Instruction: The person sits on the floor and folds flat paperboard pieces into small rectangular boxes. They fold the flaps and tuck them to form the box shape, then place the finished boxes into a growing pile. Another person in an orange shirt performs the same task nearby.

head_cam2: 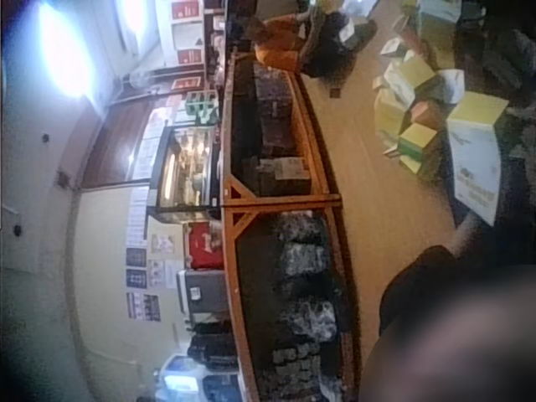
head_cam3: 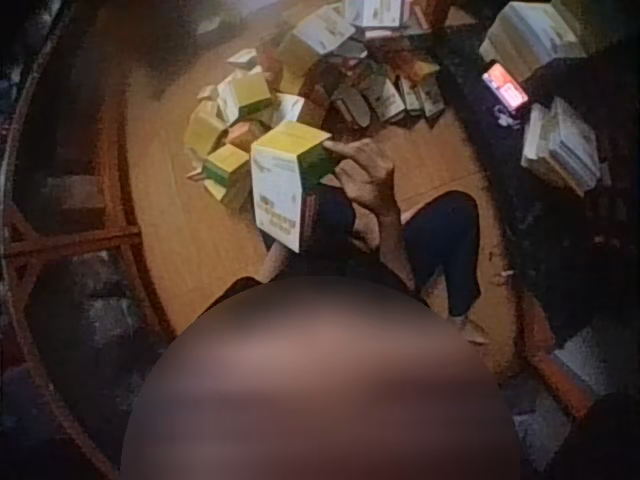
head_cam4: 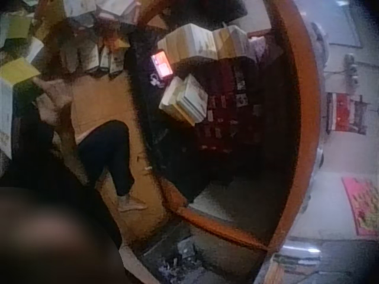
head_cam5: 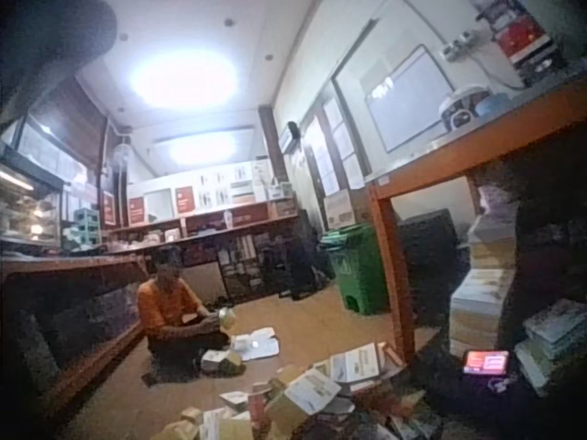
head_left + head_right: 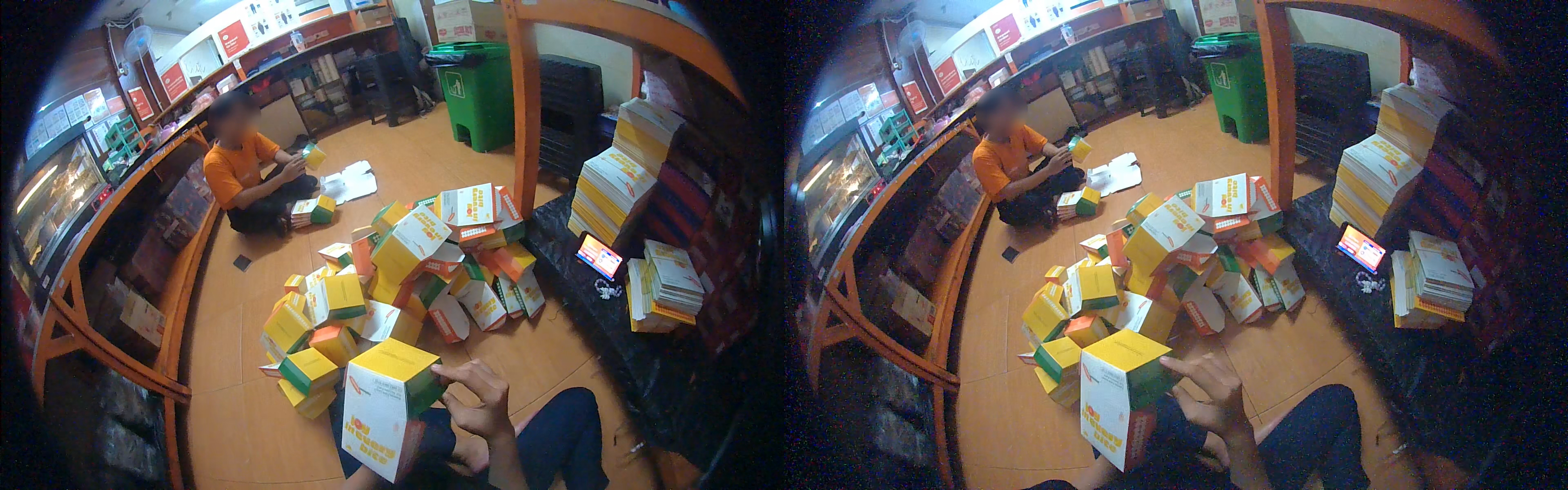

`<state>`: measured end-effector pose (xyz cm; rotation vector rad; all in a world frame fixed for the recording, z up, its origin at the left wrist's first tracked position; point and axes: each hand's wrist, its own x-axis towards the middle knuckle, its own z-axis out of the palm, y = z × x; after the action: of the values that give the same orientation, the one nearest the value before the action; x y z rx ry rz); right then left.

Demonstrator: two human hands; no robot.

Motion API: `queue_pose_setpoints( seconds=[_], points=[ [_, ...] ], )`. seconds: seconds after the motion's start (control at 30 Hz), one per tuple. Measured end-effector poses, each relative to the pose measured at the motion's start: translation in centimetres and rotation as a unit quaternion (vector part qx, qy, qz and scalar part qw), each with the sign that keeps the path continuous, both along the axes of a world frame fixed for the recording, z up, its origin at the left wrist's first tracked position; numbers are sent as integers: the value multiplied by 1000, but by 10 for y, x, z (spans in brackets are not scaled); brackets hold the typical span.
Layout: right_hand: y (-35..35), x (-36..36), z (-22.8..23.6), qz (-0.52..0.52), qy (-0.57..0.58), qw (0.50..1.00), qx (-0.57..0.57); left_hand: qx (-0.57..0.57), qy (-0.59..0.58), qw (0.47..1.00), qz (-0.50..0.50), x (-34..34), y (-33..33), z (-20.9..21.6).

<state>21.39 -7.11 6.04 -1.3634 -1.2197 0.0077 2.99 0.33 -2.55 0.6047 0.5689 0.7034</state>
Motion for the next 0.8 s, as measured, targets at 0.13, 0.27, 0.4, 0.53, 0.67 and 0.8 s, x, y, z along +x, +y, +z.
queue_pose_setpoints(
  seconds=[0.13,0.27,0.4,0.53,0.67,0.8],
  points=[
    [4,2,-6,-14,0,1000,7,-109,-81,990,-28,-1,4,-6],
    [4,2,-12,-62,11,997,35,-187,-149,970,-45,3,6,-13],
    [7,1,-17,-74,-21,995,57,-261,-215,939,-62,10,10,-8],
    [3,7,-14,-16,-79,997,18,-260,-233,936,-36,33,10,18],
    [-2,11,-7,-17,-111,994,-5,211,71,975,11,53,2,48],
    [-4,14,-5,30,-60,998,-2,213,63,974,-35,56,6,57]
  ],
)
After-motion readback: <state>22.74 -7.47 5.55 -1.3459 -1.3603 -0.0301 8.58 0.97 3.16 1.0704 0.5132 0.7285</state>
